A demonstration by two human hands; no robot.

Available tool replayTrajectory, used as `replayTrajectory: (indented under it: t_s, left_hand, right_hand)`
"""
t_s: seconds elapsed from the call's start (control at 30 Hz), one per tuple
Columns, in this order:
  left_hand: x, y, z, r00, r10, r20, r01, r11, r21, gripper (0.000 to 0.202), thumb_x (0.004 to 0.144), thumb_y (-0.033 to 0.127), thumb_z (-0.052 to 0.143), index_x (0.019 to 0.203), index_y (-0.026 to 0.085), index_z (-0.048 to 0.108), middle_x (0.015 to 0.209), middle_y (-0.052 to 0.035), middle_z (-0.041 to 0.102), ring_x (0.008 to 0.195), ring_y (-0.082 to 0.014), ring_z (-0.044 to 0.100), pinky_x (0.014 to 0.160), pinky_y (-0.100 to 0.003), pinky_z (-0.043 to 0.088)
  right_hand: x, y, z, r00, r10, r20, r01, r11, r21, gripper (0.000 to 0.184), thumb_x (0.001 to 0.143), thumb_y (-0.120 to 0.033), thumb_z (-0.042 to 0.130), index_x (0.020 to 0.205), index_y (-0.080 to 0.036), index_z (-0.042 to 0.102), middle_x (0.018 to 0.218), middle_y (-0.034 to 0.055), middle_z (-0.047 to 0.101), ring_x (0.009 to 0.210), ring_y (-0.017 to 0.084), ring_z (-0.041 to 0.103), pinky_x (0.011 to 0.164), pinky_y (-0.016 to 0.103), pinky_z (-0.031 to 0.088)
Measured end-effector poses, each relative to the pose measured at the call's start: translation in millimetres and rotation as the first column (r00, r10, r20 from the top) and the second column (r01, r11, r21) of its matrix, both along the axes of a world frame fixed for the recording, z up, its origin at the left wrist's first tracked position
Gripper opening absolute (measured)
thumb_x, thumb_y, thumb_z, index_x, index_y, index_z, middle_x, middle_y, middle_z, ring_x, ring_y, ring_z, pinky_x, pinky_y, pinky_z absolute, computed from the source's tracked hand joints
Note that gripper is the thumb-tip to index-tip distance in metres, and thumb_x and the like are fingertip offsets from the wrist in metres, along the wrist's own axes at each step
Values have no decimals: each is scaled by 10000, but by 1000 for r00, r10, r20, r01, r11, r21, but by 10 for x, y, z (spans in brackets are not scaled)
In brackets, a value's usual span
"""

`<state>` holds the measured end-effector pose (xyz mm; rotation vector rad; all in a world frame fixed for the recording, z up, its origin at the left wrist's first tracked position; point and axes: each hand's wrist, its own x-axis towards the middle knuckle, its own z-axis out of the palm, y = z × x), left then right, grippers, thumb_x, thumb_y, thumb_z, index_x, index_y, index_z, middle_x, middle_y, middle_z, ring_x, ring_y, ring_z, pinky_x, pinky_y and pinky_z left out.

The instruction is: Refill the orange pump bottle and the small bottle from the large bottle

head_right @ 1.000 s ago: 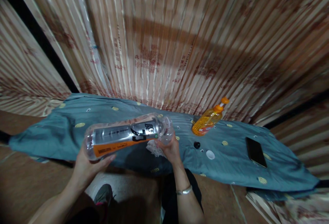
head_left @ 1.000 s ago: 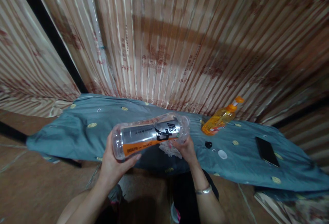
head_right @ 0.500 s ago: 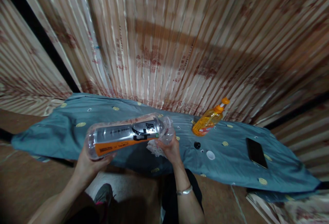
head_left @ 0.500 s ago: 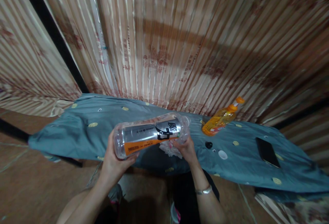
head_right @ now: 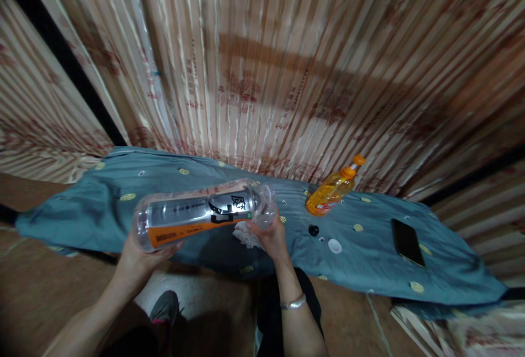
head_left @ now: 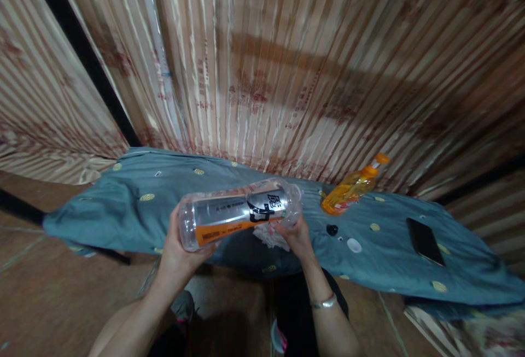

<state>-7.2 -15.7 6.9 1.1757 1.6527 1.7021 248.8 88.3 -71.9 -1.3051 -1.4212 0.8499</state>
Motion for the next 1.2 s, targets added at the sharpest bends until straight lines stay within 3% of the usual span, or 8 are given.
replayTrajectory:
  t_s: [0.1,0.17,0.33,0.67,1.2]
  left_hand:
    - [11,-34,4,999,-22,33,24,997,-72,776,509,423,872,1181,207,549,1017,-47,713,915,-272,722,836,-408,598]
    - [7,-51,35,999,-34,37,37,995,-94,717,524,413,869,1137,213,556,976,-32,707,879,-254,715,803,-387,597]
    - [-33,-28,98,997,-62,53,68,991,-112,759,443,386,899,1089,214,540,998,-37,683,938,-271,699,847,-401,587]
    - [-32,-54,80,977,-114,182,137,983,-123,907,429,320,932,1220,214,500,1096,-33,671,992,-244,680,900,-356,567]
    - [-20,-36,58,964,-125,237,149,985,-85,963,383,300,959,1239,212,527,1070,-31,697,1051,-313,692,967,-468,563]
  right_hand:
    - [2,0,-9,1000,11,17,-11,1000,27,611,640,-442,839,1143,-162,636,1093,116,753,1001,318,710,928,495,572]
    - [2,-1,-16,1000,20,23,-21,999,32,652,660,-453,832,1199,-152,622,1095,127,753,980,317,711,910,507,574]
    - [-4,-1,-19,1000,8,17,-9,999,44,705,645,-505,843,1209,-144,623,1106,140,752,979,315,704,918,513,571]
    - [-12,-7,9,1000,9,-6,-9,1000,1,812,599,-559,857,1241,-134,598,1046,128,769,904,306,718,847,488,594]
    - [-2,-1,-17,1000,15,1,-15,1000,5,778,622,-527,848,1239,-129,590,1074,143,769,944,318,728,879,490,602]
